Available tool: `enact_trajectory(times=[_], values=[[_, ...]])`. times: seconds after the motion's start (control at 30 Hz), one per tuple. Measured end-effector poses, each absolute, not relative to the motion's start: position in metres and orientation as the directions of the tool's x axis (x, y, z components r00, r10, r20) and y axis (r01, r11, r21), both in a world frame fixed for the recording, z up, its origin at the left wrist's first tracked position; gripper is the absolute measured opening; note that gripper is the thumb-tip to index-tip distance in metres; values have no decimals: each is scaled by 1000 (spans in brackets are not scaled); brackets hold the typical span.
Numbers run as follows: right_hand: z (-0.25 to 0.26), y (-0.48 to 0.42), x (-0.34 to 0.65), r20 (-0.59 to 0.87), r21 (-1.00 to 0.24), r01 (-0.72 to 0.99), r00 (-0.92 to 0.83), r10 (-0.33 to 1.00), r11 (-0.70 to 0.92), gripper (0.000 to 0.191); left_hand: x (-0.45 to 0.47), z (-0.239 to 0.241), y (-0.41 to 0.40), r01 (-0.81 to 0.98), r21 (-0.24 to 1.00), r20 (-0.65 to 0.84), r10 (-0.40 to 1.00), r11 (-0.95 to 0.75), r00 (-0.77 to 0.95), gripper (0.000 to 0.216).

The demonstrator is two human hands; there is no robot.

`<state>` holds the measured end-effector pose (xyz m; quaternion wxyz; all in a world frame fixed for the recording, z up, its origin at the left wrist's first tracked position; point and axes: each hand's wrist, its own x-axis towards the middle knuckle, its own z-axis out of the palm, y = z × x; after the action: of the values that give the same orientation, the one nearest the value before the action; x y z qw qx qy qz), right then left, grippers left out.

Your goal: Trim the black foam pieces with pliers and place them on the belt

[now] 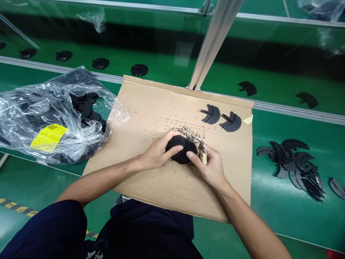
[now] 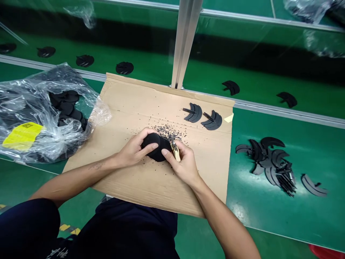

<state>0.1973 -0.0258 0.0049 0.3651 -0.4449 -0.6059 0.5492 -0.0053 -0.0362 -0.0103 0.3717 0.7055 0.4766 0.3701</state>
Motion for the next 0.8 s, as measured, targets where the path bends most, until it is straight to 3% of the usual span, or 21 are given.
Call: enact_trajectory(times=[0.23,0.5,0.67,0.8], values=[[6,-20,202,18,-974,209,-338,941,93,38,-10,-9,-37,425,815,243,899,-393,366,27],[0,-21,202,103,-920,276,-514,852,278,28,-10,-8,-41,440,768,186,820,-465,541,24],[-2,-24,204,372,-795,281,-472,799,537,2,-14,-8,-38,370,782,336,840,-501,426,29],[-5,-24,205,542,-676,241,-479,691,697,10,-16,-6,-36,285,792,444,830,-539,336,23]])
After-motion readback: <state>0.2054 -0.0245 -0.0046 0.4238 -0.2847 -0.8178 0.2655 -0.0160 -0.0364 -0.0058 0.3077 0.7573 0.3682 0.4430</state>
